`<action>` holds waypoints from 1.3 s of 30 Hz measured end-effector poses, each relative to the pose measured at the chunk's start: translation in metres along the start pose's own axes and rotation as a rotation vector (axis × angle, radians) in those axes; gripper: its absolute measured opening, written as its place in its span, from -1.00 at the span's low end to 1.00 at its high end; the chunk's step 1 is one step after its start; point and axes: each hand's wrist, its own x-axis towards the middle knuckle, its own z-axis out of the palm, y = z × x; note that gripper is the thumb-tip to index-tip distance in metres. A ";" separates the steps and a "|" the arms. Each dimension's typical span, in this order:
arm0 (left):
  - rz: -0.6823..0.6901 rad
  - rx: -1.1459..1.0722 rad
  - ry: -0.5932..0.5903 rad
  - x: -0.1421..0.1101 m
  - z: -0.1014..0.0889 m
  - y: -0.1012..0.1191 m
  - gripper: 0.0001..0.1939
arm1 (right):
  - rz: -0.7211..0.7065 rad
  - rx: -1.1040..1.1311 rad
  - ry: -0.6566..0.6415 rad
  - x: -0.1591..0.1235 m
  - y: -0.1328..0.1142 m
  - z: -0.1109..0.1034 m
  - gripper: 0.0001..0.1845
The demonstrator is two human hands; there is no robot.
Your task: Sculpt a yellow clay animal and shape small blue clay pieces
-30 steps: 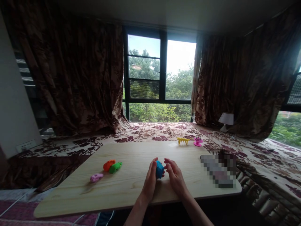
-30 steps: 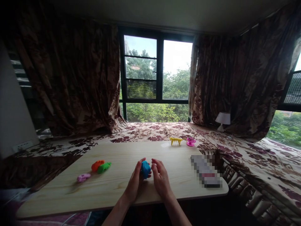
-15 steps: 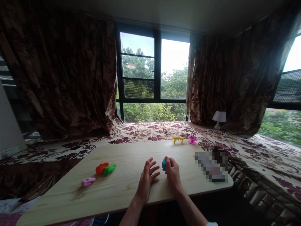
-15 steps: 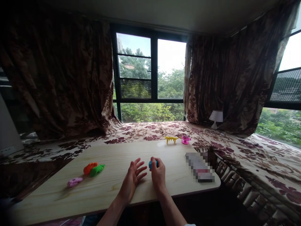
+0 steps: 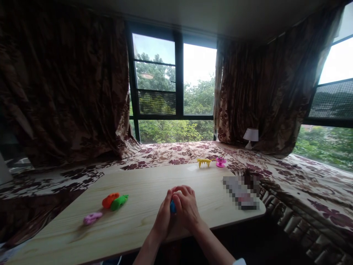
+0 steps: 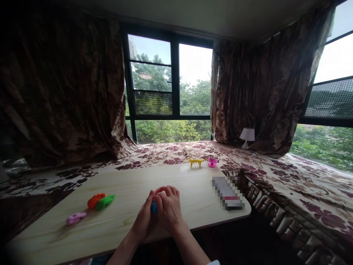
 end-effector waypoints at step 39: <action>-0.093 -0.090 -0.035 -0.003 0.008 0.006 -0.33 | 0.201 0.073 0.245 0.005 0.024 0.003 -0.38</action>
